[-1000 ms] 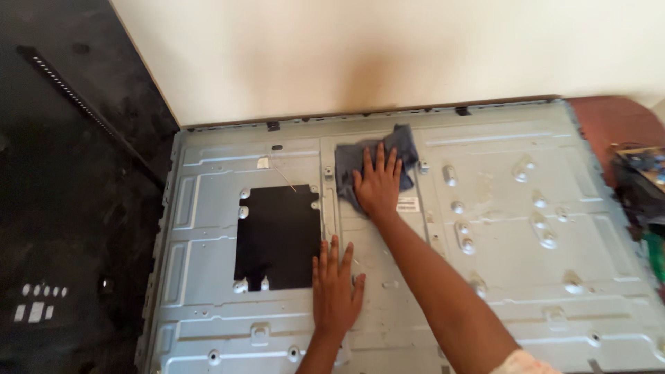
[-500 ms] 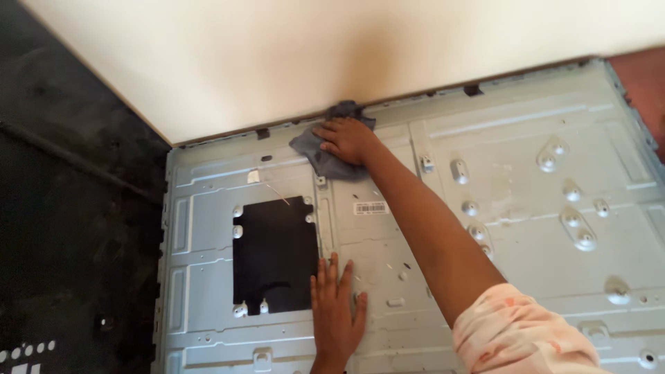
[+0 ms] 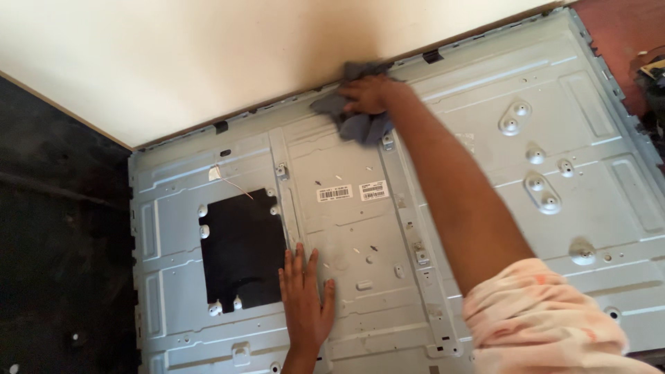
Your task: The person cleans the back panel of a disassembled television using a small brush and a cloth. They then place a ribbon cable and two circuit boards onto the cleaned panel.
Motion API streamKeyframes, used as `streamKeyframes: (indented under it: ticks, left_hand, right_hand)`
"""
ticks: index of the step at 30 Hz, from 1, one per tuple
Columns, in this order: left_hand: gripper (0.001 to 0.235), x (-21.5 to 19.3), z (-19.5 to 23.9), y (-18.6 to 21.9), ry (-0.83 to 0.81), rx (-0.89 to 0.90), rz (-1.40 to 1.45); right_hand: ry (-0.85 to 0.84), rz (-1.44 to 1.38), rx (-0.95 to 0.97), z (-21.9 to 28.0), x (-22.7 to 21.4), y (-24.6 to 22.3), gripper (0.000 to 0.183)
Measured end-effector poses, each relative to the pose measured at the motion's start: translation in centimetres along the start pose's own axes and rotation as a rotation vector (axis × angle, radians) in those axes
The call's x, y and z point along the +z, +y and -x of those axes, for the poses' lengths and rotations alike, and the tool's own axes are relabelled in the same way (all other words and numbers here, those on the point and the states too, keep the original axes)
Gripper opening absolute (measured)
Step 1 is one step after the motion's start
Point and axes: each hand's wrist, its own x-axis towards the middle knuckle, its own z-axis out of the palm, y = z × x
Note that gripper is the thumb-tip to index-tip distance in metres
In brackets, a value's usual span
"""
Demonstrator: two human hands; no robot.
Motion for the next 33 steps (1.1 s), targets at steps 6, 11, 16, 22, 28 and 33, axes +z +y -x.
streamKeyframes:
  ticks: [6,11,16,22,28,33]
  left_hand:
    - [0.063,-0.2,0.0,-0.2,-0.015,0.001,0.027]
    - [0.065,-0.3,0.1,-0.2,-0.018,0.004,0.017]
    - [0.066,-0.3,0.0,-0.2,-0.011,0.008,0.028]
    - [0.068,-0.2,0.2,-0.3,0.017,0.019,0.044]
    - [0.068,-0.1,0.4,-0.4,0.022,0.022,0.038]
    - [0.067,0.0,0.4,-0.6,0.055,0.032,0.053]
  right_hand:
    - [0.093,-0.003,0.196,7.8,-0.8,9.7,0.07]
    - [0.327,0.007,0.671,17.2,-0.4,15.0,0.068]
    - [0.7,-0.135,0.958,18.6,2.7,11.8,0.071]
    - [0.752,-0.005,0.585,16.4,5.6,3.5,0.068]
    - [0.713,-0.046,0.329,19.9,5.7,-0.7,0.054]
    - [0.69,-0.002,0.27,24.6,6.1,-2.5,0.056]
